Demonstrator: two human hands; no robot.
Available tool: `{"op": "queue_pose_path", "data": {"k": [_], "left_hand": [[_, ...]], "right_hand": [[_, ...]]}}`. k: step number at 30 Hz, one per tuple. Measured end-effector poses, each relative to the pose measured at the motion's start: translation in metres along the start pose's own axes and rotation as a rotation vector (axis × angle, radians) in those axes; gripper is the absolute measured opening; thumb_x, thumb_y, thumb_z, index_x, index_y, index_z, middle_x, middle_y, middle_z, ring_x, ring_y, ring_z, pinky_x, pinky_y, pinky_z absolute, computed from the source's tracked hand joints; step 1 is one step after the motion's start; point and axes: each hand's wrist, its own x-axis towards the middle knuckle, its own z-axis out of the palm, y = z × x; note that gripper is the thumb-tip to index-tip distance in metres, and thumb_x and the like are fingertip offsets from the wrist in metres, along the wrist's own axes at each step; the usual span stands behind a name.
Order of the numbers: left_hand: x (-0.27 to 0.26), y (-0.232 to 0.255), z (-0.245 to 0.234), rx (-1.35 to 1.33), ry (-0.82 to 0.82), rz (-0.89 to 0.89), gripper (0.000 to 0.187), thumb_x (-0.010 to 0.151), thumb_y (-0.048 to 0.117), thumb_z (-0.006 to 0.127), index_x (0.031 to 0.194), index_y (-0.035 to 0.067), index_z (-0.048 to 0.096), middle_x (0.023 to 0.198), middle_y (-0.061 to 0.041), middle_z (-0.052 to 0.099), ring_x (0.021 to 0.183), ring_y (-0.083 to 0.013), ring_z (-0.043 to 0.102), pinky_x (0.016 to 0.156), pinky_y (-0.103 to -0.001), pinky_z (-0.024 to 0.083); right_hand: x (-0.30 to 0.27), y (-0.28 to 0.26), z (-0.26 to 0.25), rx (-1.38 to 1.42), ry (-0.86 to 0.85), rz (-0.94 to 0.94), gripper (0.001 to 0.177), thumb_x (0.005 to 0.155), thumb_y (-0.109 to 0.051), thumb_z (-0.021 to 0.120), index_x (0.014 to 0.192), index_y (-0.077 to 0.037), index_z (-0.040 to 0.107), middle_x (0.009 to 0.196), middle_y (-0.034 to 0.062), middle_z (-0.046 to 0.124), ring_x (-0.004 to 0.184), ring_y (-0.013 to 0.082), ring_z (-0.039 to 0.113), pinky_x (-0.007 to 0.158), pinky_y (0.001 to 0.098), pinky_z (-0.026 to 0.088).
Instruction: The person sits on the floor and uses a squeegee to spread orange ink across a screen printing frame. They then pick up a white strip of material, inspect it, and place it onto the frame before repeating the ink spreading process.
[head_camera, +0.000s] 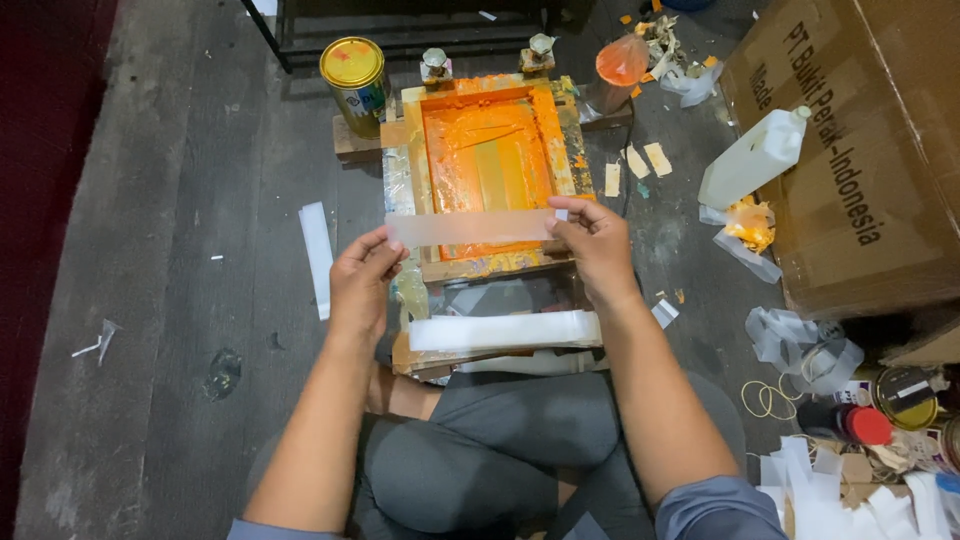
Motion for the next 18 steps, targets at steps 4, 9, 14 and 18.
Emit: {"op": "queue_pose_path", "data": {"k": [4,9,14,18], "left_hand": [[-0.021,0.005,0.019,0.145,-0.061,-0.019,0.032,0.087,0.004,0.076,0.118,0.002,0.069,0.090,-0.005,0.067,0.085,-0.0147,0.071,0.076,-0.019,0.052],[-0.025,-0.016,0.028,0.344,-0.229,-0.063,0.029,0.077,0.001,0.081,0.107,0.003,0.077,0.082,-0.008,0.070,0.078,-0.0166,0.073,0.073,-0.026,0.058],[-0.026,-0.021,0.029,0.362,-0.248,-0.076,0.027,0.078,0.004,0.083,0.105,0.003,0.078,0.083,-0.005,0.066,0.077,-0.0115,0.068,0.074,-0.026,0.057],[-0.043,0.016,0.042,0.313,-0.206,-0.033,0.021,0.082,0.001,0.077,0.103,0.001,0.076,0.084,-0.007,0.066,0.080,-0.0117,0.066,0.080,-0.029,0.057]], "right_hand": [[0.011,0.013,-0.010,0.034,0.071,-0.029,0.033,0.083,-0.005,0.079,0.116,-0.007,0.076,0.079,-0.0010,0.057,0.071,0.0039,0.059,0.063,0.0156,0.049],[0.016,0.011,-0.020,0.098,0.182,-0.063,0.033,0.086,-0.002,0.074,0.119,-0.003,0.073,0.083,-0.0010,0.060,0.073,0.0038,0.058,0.061,0.0143,0.046],[0.020,0.012,-0.027,0.076,0.176,-0.062,0.033,0.084,0.000,0.072,0.118,-0.002,0.072,0.082,0.0008,0.060,0.070,0.0053,0.056,0.060,0.0172,0.048],[0.027,0.024,-0.034,0.054,0.077,-0.005,0.034,0.079,0.004,0.068,0.112,-0.001,0.073,0.078,0.0064,0.061,0.064,0.0098,0.056,0.057,0.0276,0.058]]}}
